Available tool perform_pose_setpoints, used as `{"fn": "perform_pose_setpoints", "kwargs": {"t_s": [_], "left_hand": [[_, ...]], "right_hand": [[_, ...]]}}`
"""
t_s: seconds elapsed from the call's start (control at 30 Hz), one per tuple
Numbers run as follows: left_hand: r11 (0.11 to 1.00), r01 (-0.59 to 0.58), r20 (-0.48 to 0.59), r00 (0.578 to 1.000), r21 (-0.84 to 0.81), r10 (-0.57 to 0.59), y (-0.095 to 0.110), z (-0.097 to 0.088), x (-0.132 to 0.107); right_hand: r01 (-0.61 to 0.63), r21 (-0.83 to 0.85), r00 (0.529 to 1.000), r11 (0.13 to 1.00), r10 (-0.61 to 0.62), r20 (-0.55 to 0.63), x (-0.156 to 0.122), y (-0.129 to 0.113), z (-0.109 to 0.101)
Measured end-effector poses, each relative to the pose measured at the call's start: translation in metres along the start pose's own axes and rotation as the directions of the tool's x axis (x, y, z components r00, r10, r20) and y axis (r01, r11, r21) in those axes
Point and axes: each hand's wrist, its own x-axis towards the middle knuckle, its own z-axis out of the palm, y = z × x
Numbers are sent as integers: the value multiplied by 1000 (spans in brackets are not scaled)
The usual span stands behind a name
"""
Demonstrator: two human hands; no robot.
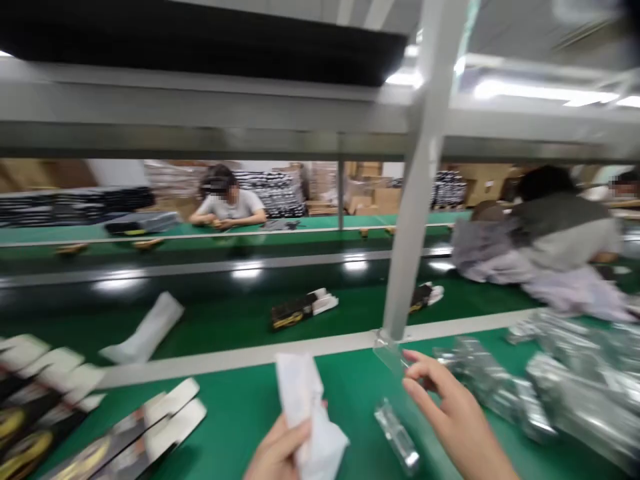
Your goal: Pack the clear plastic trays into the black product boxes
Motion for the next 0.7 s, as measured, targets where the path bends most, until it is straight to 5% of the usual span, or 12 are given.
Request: {"fn": "perform_pose_setpoints", "kwargs": {"t_s": [0.1, 0.2, 0.37, 0.47, 0.57, 0.7], "left_hand": [[992, -118, 37, 992, -44, 119, -10, 4, 1], [970, -237, 48, 970, -60, 240, -21, 1, 7], [960, -240, 110, 968, 147, 225, -28, -20, 19], [963, -234, 248, 949, 135, 196, -26, -29, 18], [987, -148, 402, 902, -54, 157, -23, -28, 10], [982, -127, 200, 968, -138, 153, -18, -20, 5]], "right_hand": [[91, 35, 995, 995, -92, 29, -8, -15, 36], [308, 76, 945, 949, -314, 96, -19, -30, 76], [470, 23, 882, 882, -471, 20, -32, -31, 124], [506, -113, 858, 855, -512, -32, -37, -24, 132], [538, -308, 818, 785, -574, -33, -38, -22, 131], [602, -451, 738, 659, -674, -1, -37, -23, 128]]}}
